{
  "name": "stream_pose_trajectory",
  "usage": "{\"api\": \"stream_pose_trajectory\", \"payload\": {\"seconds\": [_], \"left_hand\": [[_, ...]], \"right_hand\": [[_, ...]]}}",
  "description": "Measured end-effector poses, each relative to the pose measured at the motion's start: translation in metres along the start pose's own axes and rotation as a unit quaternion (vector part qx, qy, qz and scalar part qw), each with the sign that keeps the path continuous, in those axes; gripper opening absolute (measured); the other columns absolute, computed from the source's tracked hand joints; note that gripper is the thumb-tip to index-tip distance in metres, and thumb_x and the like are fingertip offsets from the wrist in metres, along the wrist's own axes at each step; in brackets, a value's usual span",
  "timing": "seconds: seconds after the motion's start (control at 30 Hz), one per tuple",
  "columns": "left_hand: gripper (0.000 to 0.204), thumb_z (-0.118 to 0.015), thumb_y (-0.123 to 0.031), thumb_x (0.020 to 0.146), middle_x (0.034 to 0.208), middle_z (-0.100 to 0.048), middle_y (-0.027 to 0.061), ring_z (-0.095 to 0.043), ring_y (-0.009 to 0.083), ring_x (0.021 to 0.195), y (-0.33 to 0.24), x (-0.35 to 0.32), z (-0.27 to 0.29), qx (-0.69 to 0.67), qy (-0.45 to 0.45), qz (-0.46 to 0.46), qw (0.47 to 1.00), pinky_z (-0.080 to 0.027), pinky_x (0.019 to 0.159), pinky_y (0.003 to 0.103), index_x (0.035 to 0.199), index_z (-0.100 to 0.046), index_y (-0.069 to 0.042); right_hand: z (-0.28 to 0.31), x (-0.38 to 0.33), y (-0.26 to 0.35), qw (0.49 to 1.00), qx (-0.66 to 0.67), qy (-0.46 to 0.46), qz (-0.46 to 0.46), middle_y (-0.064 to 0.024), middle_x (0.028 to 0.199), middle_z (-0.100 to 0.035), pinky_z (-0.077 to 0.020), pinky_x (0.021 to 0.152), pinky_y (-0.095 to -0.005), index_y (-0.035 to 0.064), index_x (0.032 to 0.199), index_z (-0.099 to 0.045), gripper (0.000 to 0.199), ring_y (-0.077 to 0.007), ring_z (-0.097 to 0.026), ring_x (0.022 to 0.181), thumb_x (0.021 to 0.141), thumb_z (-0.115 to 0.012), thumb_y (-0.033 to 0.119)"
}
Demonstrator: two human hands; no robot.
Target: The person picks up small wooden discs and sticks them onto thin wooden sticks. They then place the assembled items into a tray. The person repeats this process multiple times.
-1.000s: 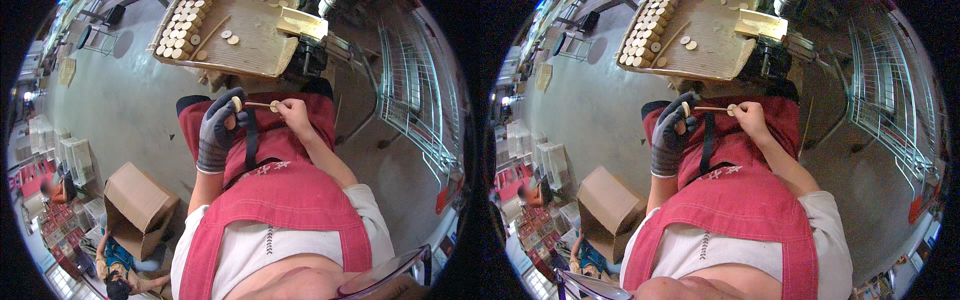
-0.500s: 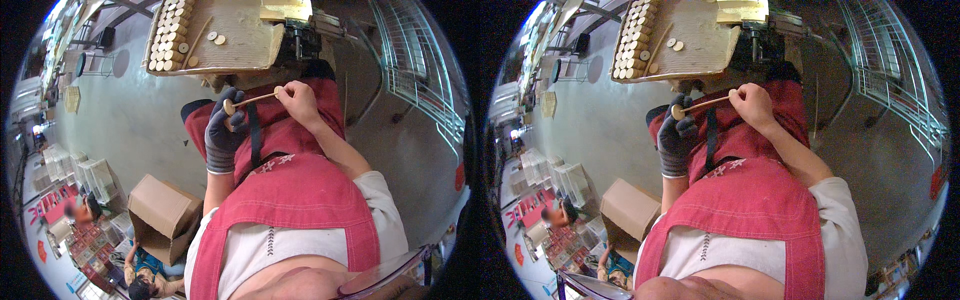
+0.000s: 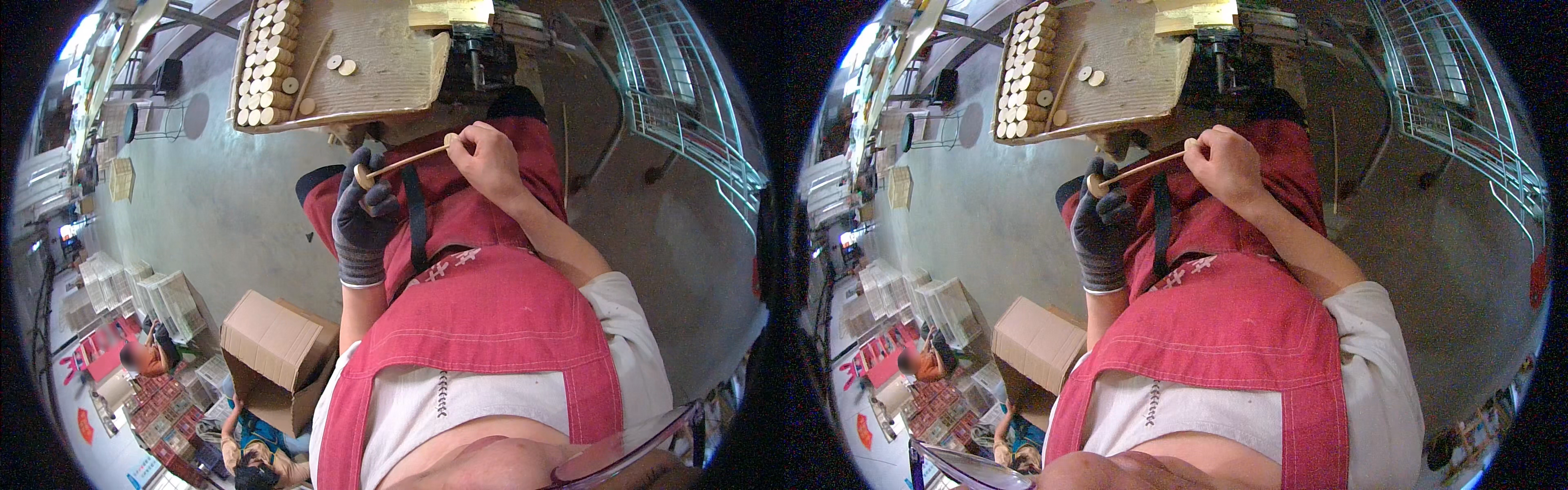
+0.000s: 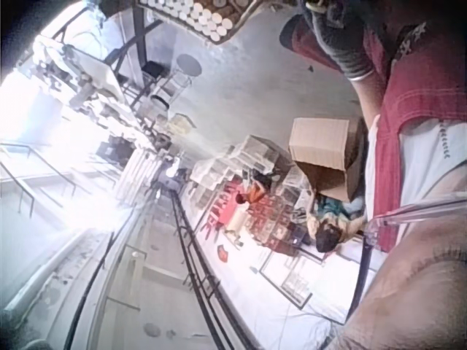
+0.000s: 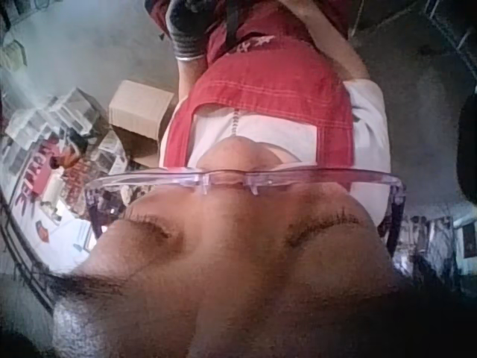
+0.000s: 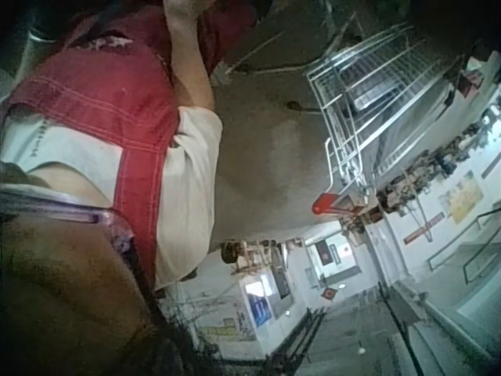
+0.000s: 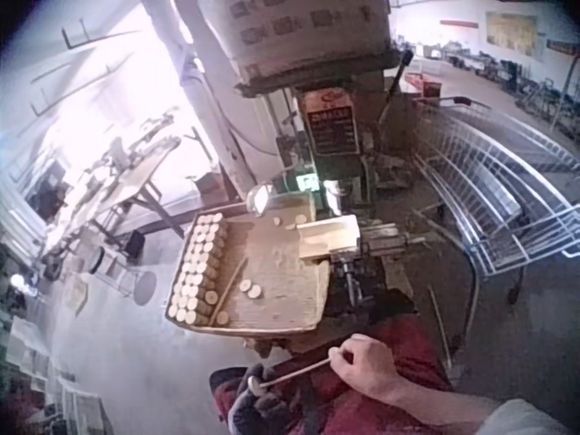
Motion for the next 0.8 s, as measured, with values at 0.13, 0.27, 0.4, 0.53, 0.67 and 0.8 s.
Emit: {"api": "stream_pose_trajectory", "payload": {"seconds": [0.13, 0.27, 0.4, 0.53, 0.67, 0.8], "left_hand": [[0.053, -0.056, -0.013, 0.1, 0.136, -0.058, 0.0127, -0.049, 0.0109, 0.077, -0.002, -0.002, -0.007, 0.09, -0.02, -0.03, 0.995, -0.045, 0.066, 0.025, 0.15, -0.044, -0.005], [0.048, -0.055, -0.013, 0.1, 0.129, -0.063, 0.0132, -0.052, 0.012, 0.073, -0.008, -0.004, -0.01, 0.265, -0.066, -0.088, 0.958, -0.047, 0.065, 0.026, 0.146, -0.048, -0.002], [0.039, -0.058, -0.01, 0.099, 0.118, -0.068, 0.0142, -0.06, 0.0164, 0.077, -0.014, -0.01, -0.052, 0.709, -0.06, -0.242, 0.66, -0.052, 0.067, 0.028, 0.136, -0.057, 0.001], [0.033, -0.065, 0.008, 0.09, 0.125, -0.067, 0.0171, -0.064, 0.0279, 0.106, -0.014, -0.013, -0.056, 0.617, -0.124, -0.201, 0.751, -0.056, 0.084, 0.033, 0.12, -0.066, -0.003], [0.029, -0.068, 0.007, 0.088, 0.123, -0.068, 0.0177, -0.064, 0.0291, 0.104, -0.017, -0.015, -0.058, 0.669, -0.121, -0.201, 0.705, -0.056, 0.084, 0.034, 0.114, -0.066, -0.004], [0.027, -0.069, 0.007, 0.086, 0.122, -0.069, 0.0176, -0.064, 0.0291, 0.102, -0.02, -0.015, -0.057, 0.718, -0.106, -0.224, 0.65, -0.056, 0.081, 0.033, 0.111, -0.067, -0.005]], "right_hand": [[0.0, 0.0, -0.002, 1.0, -0.006, -0.002, 0.001, -0.0156, 0.08, -0.066, -0.0529, 0.068, -0.0491, 0.0039, 0.071, -0.066, 0.031, -0.038, -0.066, 0.076, 0.09, -0.067, 0.028], [0.0, -0.001, -0.001, 1.0, -0.005, -0.008, 0.006, -0.0152, 0.079, -0.065, -0.0523, 0.066, -0.0491, 0.0044, 0.07, -0.065, 0.03, -0.0378, -0.065, 0.074, 0.09, -0.068, 0.027], [0.004, -0.002, 0.0, 0.998, -0.018, -0.045, 0.036, -0.0147, 0.078, -0.063, -0.0512, 0.064, -0.0494, 0.0048, 0.07, -0.064, 0.029, -0.0374, -0.065, 0.072, 0.089, -0.069, 0.025], [0.007, -0.003, 0.0, 0.998, -0.011, -0.049, 0.034, -0.0143, 0.077, -0.063, -0.0506, 0.063, -0.0487, 0.0051, 0.07, -0.065, 0.028, -0.037, -0.064, 0.072, 0.089, -0.07, 0.025], [0.003, -0.003, -0.007, 0.999, 0.01, -0.032, 0.024, -0.0141, 0.077, -0.062, -0.0498, 0.062, -0.0478, 0.0049, 0.07, -0.065, 0.029, -0.0369, -0.064, 0.071, 0.089, -0.071, 0.026], [-0.008, -0.007, -0.017, 0.999, 0.031, -0.012, 0.01, -0.0143, 0.075, -0.064, -0.0486, 0.06, -0.0448, 0.0042, 0.072, -0.067, 0.031, -0.0348, -0.064, 0.068, 0.09, -0.071, 0.028]]}}
Point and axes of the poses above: each hand's wrist, its own x-axis towards the middle knuckle, its own z-axis out of the back of the hand, y = z × x, the point moved 6 cm from there along x, towards the middle knuckle
